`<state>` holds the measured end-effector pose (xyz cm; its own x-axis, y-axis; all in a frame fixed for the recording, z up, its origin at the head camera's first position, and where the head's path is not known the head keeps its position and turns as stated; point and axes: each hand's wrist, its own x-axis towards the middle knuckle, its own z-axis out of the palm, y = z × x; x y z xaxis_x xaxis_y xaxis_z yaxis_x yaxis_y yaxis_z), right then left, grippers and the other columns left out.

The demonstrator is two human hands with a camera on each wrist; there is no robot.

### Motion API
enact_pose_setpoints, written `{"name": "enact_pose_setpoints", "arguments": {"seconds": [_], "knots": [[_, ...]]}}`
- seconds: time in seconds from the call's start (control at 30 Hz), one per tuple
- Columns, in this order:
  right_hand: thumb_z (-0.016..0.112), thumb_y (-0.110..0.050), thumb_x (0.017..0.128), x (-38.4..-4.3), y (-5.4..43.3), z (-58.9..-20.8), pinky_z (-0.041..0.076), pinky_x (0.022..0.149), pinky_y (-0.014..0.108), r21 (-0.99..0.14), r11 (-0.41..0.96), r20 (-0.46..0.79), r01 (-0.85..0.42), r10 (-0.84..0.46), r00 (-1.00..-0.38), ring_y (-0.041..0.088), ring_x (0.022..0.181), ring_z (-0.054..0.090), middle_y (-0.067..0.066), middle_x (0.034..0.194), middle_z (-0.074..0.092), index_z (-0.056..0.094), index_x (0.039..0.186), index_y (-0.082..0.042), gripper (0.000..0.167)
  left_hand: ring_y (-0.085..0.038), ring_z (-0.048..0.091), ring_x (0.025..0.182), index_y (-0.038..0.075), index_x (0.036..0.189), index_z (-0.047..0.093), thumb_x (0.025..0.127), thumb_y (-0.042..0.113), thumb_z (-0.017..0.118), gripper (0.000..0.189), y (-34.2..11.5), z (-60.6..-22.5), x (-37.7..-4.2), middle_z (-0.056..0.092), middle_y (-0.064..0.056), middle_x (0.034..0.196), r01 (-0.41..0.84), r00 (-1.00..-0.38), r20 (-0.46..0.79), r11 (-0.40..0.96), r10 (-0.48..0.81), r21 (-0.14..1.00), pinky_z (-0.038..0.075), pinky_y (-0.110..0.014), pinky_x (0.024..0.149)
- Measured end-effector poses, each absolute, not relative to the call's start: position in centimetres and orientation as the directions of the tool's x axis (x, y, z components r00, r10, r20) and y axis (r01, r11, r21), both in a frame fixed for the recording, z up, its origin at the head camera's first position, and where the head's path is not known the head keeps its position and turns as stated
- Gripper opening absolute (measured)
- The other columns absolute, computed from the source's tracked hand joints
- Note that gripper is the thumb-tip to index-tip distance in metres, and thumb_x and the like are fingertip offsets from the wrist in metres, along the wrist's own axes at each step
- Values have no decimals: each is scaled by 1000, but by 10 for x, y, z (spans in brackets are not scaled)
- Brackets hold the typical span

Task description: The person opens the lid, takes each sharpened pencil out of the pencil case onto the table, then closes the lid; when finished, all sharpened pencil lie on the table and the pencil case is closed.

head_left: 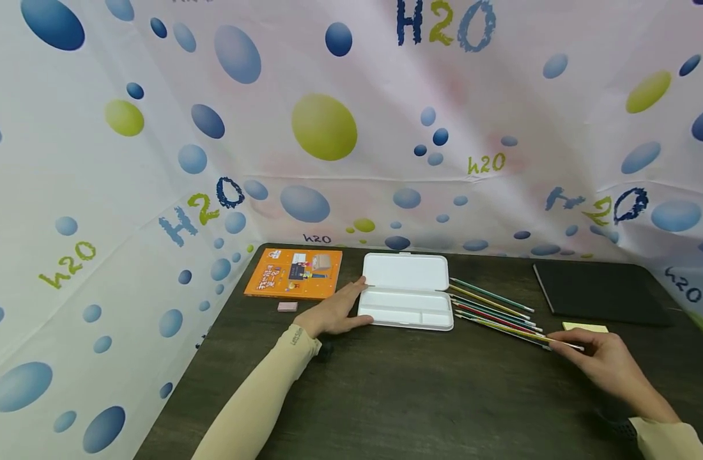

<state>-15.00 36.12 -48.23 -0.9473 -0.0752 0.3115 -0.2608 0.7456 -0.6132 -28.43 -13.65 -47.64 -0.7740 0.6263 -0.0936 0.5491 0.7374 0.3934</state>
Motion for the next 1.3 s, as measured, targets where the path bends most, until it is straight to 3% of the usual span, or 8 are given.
{"name": "enact_pose_setpoints", "arguments": {"seconds": [0.13,0.27,0.43,0.73,1.0,1.3], "knots": [[76,-15,89,-153,353,-484,37,44,25,-602,743,325,-292,-105,-940,8,54,47,0,87,73,78,99,-12,11,-24,15,151,10,158,21,98,56,54,83,-137,-477,-284,8,-6,167,551,-774,-85,732,628,401,21,-44,121],[76,-15,90,-156,348,-487,38,44,25,-597,748,312,-289,-115,-943,6,54,47,2,88,73,78,99,-13,10,-26,15,151,10,158,22,98,54,56,82,-136,-477,-283,8,-7,167,553,-770,-79,725,633,410,22,-45,120],[80,-12,85,-157,345,-491,43,47,23,-550,768,335,-327,-157,-929,0,60,53,-2,87,72,78,95,-18,11,-22,16,151,12,158,22,98,54,56,81,-135,-478,-284,8,-5,167,555,-769,-83,727,634,405,24,-42,120],[87,-4,71,-162,341,-494,46,53,21,-356,802,474,-479,-287,-832,-5,69,55,-14,81,68,79,87,-22,25,-22,17,151,11,158,22,97,56,55,82,-135,-479,-285,8,-6,167,562,-769,-82,732,633,385,24,-42,120],[88,-4,68,-164,340,-492,47,55,27,-252,821,493,-513,-347,-798,0,71,55,-19,79,63,78,83,-21,26,-22,17,151,10,158,22,97,55,56,82,-136,-477,-284,9,-7,167,562,-767,-81,728,636,393,24,-41,120],[89,-5,67,-167,339,-491,43,53,26,-205,819,468,-536,-399,-788,-5,68,48,-22,78,56,77,82,-21,25,-21,17,151,11,158,21,97,55,56,83,-136,-476,-285,8,-5,167,557,-774,-85,738,628,380,23,-40,120]]}}
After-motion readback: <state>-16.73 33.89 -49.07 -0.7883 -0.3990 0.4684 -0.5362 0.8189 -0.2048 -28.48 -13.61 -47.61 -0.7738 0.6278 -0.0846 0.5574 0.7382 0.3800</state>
